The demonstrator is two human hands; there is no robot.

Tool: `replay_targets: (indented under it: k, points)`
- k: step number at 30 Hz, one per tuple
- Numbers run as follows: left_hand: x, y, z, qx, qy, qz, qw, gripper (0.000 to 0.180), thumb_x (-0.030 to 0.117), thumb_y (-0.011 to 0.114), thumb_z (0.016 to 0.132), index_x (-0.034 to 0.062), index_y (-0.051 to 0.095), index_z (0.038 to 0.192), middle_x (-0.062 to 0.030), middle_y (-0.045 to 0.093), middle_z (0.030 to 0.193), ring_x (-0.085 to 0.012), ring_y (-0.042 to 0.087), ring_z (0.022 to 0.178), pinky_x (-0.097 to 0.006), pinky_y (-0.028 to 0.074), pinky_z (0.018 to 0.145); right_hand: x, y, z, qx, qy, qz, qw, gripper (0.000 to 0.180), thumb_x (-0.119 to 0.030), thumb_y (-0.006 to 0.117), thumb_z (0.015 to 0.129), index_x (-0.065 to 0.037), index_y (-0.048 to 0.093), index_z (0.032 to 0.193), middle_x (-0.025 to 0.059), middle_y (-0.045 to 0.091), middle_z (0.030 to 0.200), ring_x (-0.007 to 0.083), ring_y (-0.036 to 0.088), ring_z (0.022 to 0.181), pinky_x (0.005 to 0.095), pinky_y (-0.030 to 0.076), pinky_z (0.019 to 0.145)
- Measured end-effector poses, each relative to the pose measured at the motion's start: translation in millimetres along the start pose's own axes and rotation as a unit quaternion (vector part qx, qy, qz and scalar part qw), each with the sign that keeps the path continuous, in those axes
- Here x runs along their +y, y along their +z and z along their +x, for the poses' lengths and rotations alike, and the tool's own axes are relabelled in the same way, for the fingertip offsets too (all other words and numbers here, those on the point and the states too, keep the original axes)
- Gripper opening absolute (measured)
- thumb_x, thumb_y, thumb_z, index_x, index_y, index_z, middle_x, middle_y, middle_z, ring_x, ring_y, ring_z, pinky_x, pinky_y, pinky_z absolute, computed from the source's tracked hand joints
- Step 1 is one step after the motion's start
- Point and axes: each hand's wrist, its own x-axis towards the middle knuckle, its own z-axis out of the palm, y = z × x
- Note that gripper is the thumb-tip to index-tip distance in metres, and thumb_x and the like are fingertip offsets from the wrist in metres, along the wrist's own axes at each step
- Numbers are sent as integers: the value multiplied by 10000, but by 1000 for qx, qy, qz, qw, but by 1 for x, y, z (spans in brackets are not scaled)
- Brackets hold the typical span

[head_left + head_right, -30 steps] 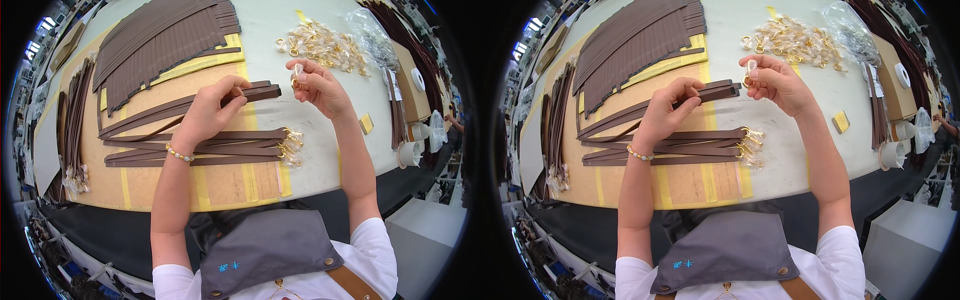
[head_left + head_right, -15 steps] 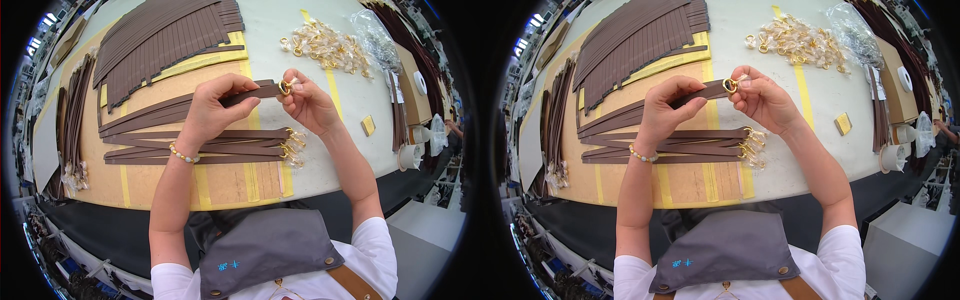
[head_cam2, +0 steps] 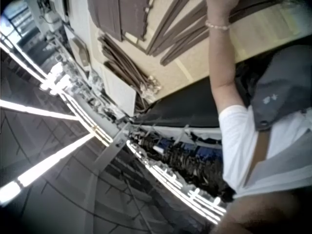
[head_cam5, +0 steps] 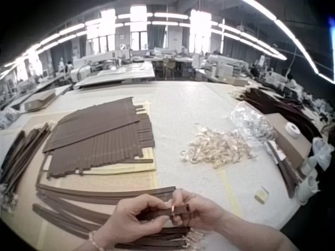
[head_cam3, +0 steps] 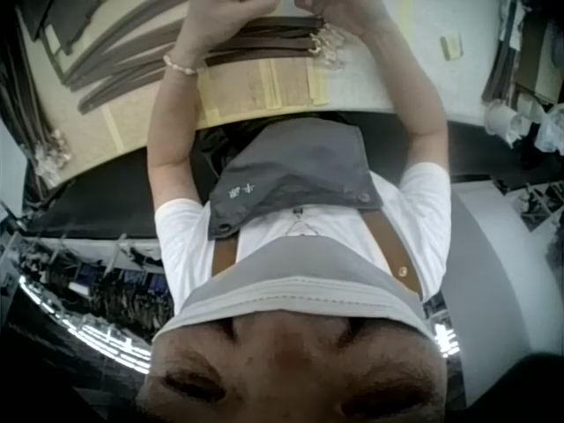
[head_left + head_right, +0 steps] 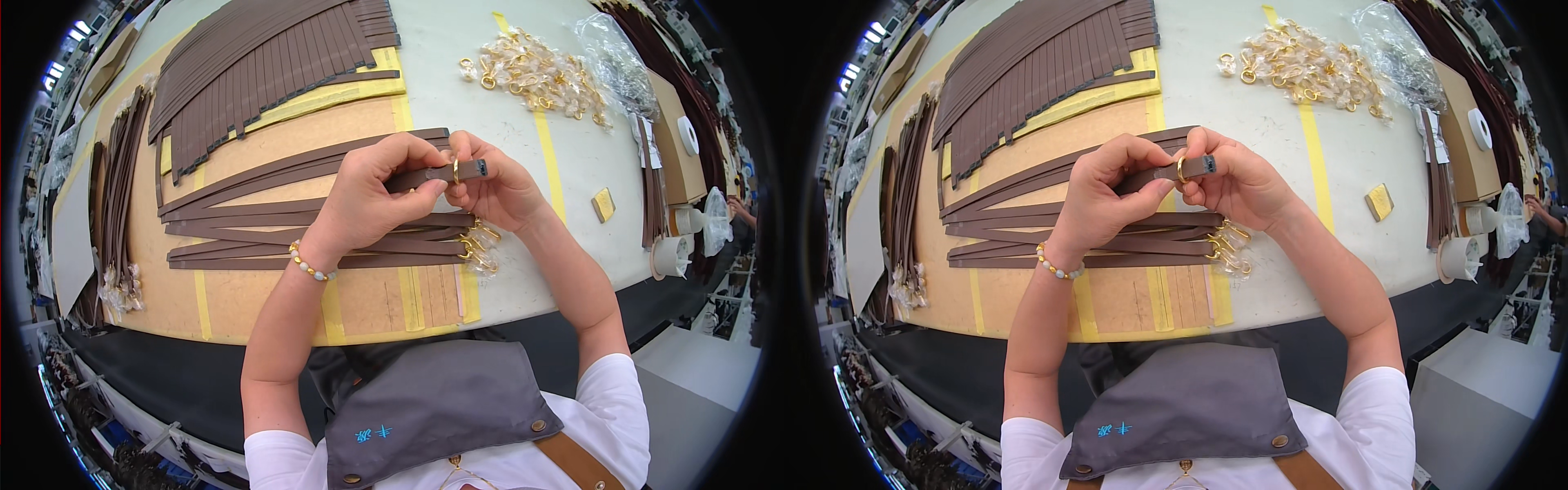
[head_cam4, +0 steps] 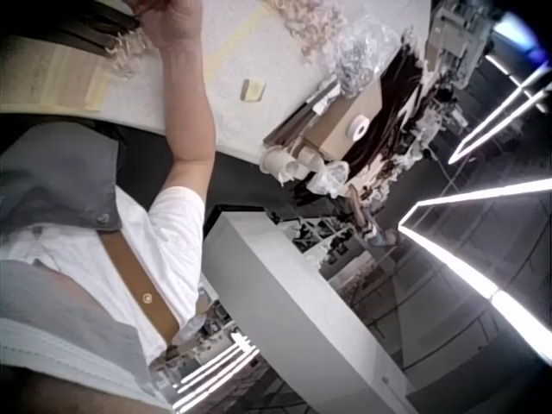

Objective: The recorder is assembling leather straps by attaching gold-colored metal hardware (rings/clips) to the ends of the straps.

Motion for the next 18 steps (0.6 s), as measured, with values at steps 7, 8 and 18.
replay_targets:
  k: [7, 8, 18]
  points:
    - [3, 2, -1, 49, 43, 34, 997, 193, -27, 739, 838, -2, 662, 1013, -12, 683, 926, -51, 625, 844, -211, 520, 764, 1, 9, 1, -8, -65, -112, 992, 133, -147, 593, 1008, -70, 613, 1115, 128, 639, 1266, 182, 635, 1126, 341, 536, 992]
    - [5, 3, -2, 66, 65, 41, 995, 167, 10, 750, 833, -2, 678, 984, -3, 686, 862, -43, 614, 776, -198, 517, 676, 1, 6, 0, -36, -59, -110, 991, 151, -159, 606, 1017, -75, 623, 1142, 125, 629, 1306, 191, 621, 1164, 346, 517, 1039]
    - [13, 4, -5, 30, 98, 106, 989, 182, -74, 748, 759, -7, 691, 918, -8, 678, 823, -49, 614, 734, -210, 513, 633, -3, 7, -1, -52, -38, -155, 986, 242, -174, 716, 954, -36, 622, 1130, 72, 684, 1092, 147, 660, 1056, 294, 562, 875]
